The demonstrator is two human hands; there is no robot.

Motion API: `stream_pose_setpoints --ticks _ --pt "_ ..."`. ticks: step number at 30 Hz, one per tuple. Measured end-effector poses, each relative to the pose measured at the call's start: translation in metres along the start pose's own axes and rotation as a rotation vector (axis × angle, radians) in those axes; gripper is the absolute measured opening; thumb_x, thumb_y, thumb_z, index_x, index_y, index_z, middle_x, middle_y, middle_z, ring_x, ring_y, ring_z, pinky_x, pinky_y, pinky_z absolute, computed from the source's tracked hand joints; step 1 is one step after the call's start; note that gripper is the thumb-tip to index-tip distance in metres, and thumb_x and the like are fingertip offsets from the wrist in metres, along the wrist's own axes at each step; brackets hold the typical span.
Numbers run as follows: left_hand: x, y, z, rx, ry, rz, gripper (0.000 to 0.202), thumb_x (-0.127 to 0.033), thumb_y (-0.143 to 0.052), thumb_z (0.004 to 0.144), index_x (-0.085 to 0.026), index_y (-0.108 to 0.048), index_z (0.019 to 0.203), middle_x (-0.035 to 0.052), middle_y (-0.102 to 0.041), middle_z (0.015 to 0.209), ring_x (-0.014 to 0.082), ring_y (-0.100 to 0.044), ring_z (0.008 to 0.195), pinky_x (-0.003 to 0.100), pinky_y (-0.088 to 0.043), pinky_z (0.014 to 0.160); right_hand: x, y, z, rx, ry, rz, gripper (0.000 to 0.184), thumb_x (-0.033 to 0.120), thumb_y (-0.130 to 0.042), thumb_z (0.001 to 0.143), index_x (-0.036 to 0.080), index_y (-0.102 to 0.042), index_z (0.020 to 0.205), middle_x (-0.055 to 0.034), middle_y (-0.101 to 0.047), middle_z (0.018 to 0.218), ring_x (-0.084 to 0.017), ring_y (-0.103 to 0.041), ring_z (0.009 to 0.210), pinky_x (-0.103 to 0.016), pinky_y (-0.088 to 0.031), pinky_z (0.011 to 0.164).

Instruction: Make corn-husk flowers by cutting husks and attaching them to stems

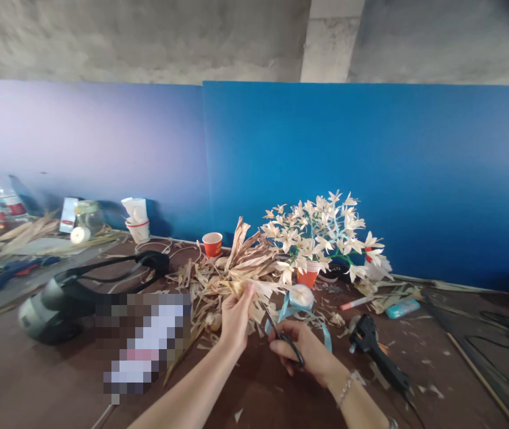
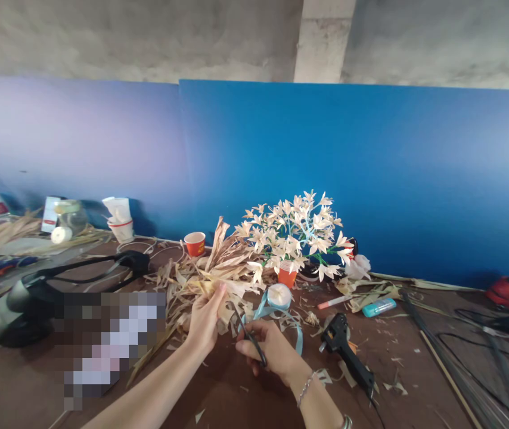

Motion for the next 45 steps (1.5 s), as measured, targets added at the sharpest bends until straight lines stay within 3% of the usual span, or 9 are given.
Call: stream_pose_setpoints --ticks 4,12,22,30,33,36,39,42,45 --pt "0.002 -0.003 -0.001 0.026 0.012 -0.009 0.035 -0.043 -0.071 0.059 -0.014 -0.051 0.053 -0.0072 -0.043 0.040 0.0052 -0.038 0.036 0.018 -0.029 0.039 -0.002 0.002 0.001 -0.011 0.008 0.005 0.025 0.035 -0.065 0.065 0.016 -0.053 0.076 0.0085 -0.046 0.042 -0.003 -0.040 0.032 -0.013 -0.024 0.031" --pt "0.005 0.000 -0.003 -0.026 -0.007 -0.005 0.032 -0.043 -0.071 0.059 -0.014 -0.058 0.061 -0.0062 -0.047 0.043 0.0070 -0.044 0.039 0.018 -0.033 0.040 0.000 -0.001 0.002 -0.014 0.037 -0.008 0.028 0.039 -0.066 0.065 0.015 -0.053 0.074 0.0081 -0.046 0.042 -0.003 -0.039 0.031 -0.013 -0.025 0.031" --pt "0.002 -0.001 -0.006 -0.046 0.011 -0.027 0.040 -0.042 -0.072 0.057 -0.016 -0.043 0.048 -0.0095 -0.037 0.038 0.0031 -0.034 0.034 0.017 -0.028 0.038 0.003 -0.002 0.002 -0.011 0.060 -0.045 0.025 0.036 -0.066 0.066 0.016 -0.052 0.071 0.0094 -0.042 0.038 -0.003 -0.036 0.030 -0.014 -0.022 0.030" --pt "0.006 -0.002 -0.004 -0.006 0.036 -0.058 0.030 -0.040 -0.072 0.059 -0.014 -0.059 0.062 -0.0039 -0.056 0.048 0.0095 -0.053 0.044 0.020 -0.040 0.044 -0.002 0.004 0.003 -0.026 0.046 -0.086 0.020 0.032 -0.063 0.067 0.016 -0.053 0.072 0.0084 -0.044 0.042 -0.004 -0.038 0.031 -0.014 -0.026 0.031" --pt "0.003 -0.001 -0.003 -0.023 0.057 -0.064 0.031 -0.039 -0.074 0.057 -0.013 -0.061 0.066 -0.0015 -0.061 0.054 0.0106 -0.056 0.047 0.020 -0.042 0.047 -0.004 0.006 0.004 0.005 0.051 -0.078 0.022 0.032 -0.066 0.065 0.016 -0.054 0.075 0.0074 -0.047 0.049 -0.005 -0.042 0.035 -0.016 -0.033 0.035" --pt "-0.003 -0.003 -0.001 0.000 0.096 -0.092 0.032 -0.037 -0.075 0.056 -0.013 -0.062 0.072 0.0010 -0.065 0.060 0.0123 -0.059 0.050 0.022 -0.045 0.049 0.006 0.007 0.002 0.010 0.151 -0.068 0.025 0.028 -0.068 0.062 0.016 -0.055 0.079 0.0049 -0.051 0.060 -0.008 -0.049 0.048 -0.019 -0.040 0.047" --pt "-0.009 -0.010 -0.001 0.071 0.114 -0.134 0.030 -0.033 -0.075 0.057 -0.012 -0.063 0.075 0.0017 -0.066 0.061 0.0130 -0.060 0.053 0.022 -0.046 0.052 0.023 0.010 -0.003 -0.074 0.297 -0.080 0.022 0.024 -0.066 0.064 0.016 -0.054 0.081 0.0021 -0.055 0.069 -0.010 -0.051 0.063 -0.021 -0.041 0.060" --pt "-0.013 -0.012 -0.001 0.082 0.128 -0.173 0.030 -0.032 -0.076 0.056 -0.012 -0.062 0.072 0.0006 -0.064 0.058 0.0108 -0.058 0.049 0.020 -0.044 0.048 0.032 0.009 -0.008 -0.146 0.385 -0.171 0.017 0.020 -0.060 0.068 0.017 -0.054 0.083 0.0006 -0.056 0.071 -0.011 -0.050 0.064 -0.021 -0.041 0.061" --pt "-0.018 -0.007 0.002 0.021 0.119 -0.236 0.031 -0.032 -0.078 0.053 -0.012 -0.058 0.066 -0.0039 -0.058 0.050 0.0059 -0.050 0.038 0.017 -0.038 0.040 0.030 0.004 -0.009 -0.119 0.398 -0.300 0.017 0.017 -0.058 0.067 0.017 -0.056 0.084 0.0009 -0.056 0.069 -0.010 -0.048 0.060 -0.020 -0.040 0.056"
Point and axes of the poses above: each hand's wrist, its own z-axis towards the middle knuckle, its own y-axis out of the back of the hand, x = y × z, the point moved 8 cm from there along z, towards the middle knuckle
